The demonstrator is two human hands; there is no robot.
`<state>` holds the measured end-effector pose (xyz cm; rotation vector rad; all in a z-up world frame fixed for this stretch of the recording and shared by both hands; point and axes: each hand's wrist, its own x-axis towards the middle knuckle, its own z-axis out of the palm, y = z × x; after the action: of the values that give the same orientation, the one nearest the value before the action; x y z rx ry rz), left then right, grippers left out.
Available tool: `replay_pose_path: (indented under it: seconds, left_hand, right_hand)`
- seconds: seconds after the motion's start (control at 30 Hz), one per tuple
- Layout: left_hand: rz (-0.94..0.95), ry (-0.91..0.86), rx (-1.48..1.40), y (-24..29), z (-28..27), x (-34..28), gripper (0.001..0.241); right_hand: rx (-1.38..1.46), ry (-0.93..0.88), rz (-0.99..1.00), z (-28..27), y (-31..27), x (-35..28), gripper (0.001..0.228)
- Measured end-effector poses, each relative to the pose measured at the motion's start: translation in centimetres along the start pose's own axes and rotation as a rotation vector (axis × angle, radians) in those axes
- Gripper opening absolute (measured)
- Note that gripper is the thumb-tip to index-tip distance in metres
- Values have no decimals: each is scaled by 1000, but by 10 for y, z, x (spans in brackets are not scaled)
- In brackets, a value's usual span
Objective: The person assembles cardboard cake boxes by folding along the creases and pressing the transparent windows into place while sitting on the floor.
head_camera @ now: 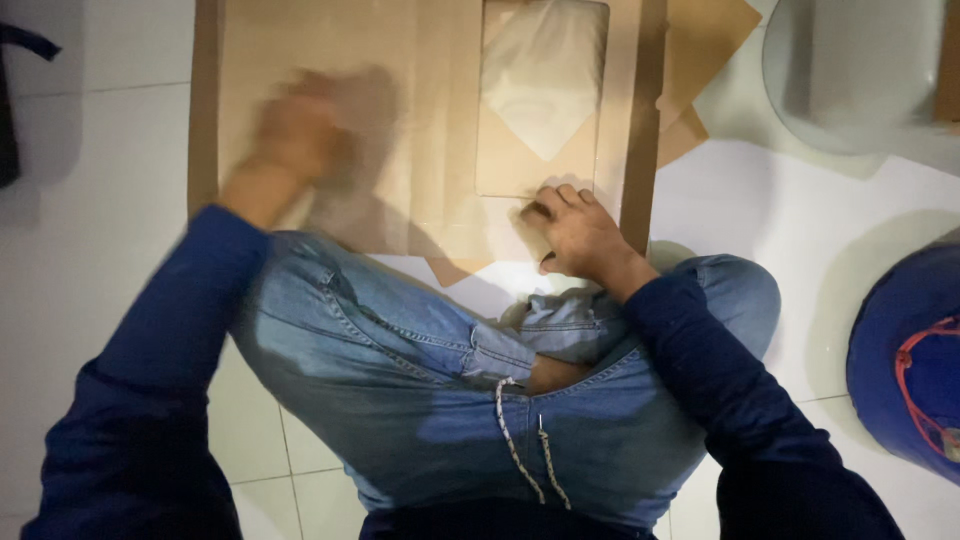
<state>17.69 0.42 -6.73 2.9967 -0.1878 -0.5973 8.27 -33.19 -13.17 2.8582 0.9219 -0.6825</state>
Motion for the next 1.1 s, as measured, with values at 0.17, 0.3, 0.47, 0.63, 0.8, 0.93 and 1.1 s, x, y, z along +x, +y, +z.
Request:
replay_pose_path:
  seconds: [0.17,0.3,0.47,0.63,0.8,0.93,1.1]
  left_hand:
    - [487,-211,-55,102,37,-11,36]
    - [665,-221,162,105,96,-8,71]
    - [706,-217,253,102,110,-8,79]
    - [816,-64,277,105,165,15,74]
    - [732,-140,-40,103,148,25,27]
    - [485,-353,-282,99,131,43,14]
    - [399,-404,-370,94,140,55,20]
  right_hand:
    - [-46,42,-46,19,2,4,76]
    - [-1,110,-60,33,7,7,70]
    - [-45,168,-102,71,17,20,65]
    - [-63,484,-233,67,17,19,37]
    - [83,462,-257,26,12,12,26]
    - [302,334,-150,9,17,11,18]
    - [376,54,100,-8,39,-1,18]
